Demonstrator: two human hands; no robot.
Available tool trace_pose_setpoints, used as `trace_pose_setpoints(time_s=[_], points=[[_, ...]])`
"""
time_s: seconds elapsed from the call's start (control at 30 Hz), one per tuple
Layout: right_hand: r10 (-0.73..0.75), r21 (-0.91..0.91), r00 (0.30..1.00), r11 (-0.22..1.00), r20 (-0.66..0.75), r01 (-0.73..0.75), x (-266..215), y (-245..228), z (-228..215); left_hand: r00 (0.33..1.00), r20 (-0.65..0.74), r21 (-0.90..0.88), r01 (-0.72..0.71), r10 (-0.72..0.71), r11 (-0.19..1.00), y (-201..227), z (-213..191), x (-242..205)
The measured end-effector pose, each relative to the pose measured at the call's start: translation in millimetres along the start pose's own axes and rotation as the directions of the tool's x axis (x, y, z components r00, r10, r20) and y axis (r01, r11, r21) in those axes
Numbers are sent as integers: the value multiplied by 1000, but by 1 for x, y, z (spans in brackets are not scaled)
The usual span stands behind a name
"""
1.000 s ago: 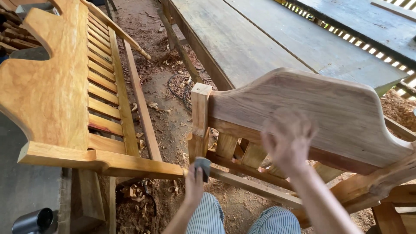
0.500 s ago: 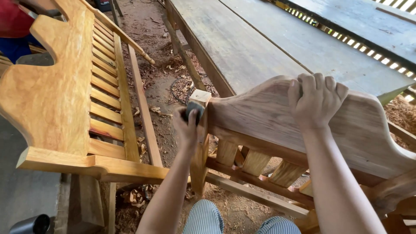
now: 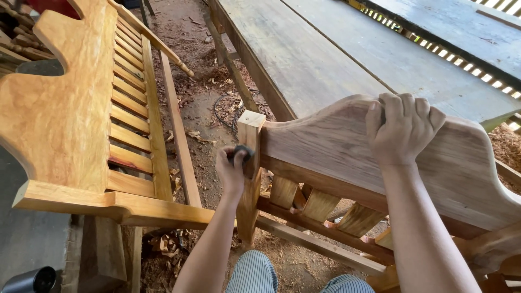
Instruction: Sanding the backrest of a wooden chair using a piece of sandpaper.
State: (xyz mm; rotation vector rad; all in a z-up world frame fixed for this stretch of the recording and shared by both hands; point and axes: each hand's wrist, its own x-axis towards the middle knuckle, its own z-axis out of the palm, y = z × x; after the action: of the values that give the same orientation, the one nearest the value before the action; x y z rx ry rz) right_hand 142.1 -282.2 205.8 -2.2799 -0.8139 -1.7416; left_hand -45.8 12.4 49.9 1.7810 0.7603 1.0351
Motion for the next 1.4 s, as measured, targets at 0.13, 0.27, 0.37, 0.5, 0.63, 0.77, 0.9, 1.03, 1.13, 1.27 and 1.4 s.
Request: trace_pose_setpoints(time_s=[0.13, 0.27, 0.37, 0.5, 0.63, 0.77, 0.9, 1.03, 1.13, 1.27, 1.4], points=[[4, 25, 1000, 1000, -2, -3, -4, 2, 3, 988, -83, -171, -139, 126, 975, 27, 13, 39], [-6, 22, 1000, 1000, -16, 7, -3, 1, 1, 915, -158, -19, -379, 372, 925, 40, 12, 50], [-5, 35, 1000, 999, -15, 5, -1, 1, -1, 931, -151, 18, -334, 332, 943, 22, 11, 35], [-27, -8, 999, 1000, -31, 27, -2, 3, 2, 999, 40, -105, 13, -9, 994, 16, -14, -1], [-24, 38, 999, 999, -47, 26, 0, 2, 1, 998, 50, -228, 48, -38, 972, -22, -31, 1], [-30, 24, 998, 999, -54, 31, -4, 5, 7, 980, -73, -153, 170, -183, 973, -28, -54, 3], [-12, 33, 999, 999, -43, 14, -5, 7, 14, 981, -86, -43, 170, -173, 985, -14, -58, -7], [-36, -7, 998, 999, -46, 36, -10, 9, 15, 961, 4, -26, 276, -276, 961, -31, -47, -27], [-58, 0, 996, 998, -62, 58, -11, 12, 16, 979, -34, 133, 206, -203, 970, -68, -39, -36], [-50, 2, 998, 999, -45, 50, -12, 14, 18, 938, 113, 245, 293, -327, 924, -61, -38, -51], [-52, -9, 997, 999, -65, 51, -12, 15, 22, 966, 253, 231, -113, 52, 966, -81, -32, -57]])
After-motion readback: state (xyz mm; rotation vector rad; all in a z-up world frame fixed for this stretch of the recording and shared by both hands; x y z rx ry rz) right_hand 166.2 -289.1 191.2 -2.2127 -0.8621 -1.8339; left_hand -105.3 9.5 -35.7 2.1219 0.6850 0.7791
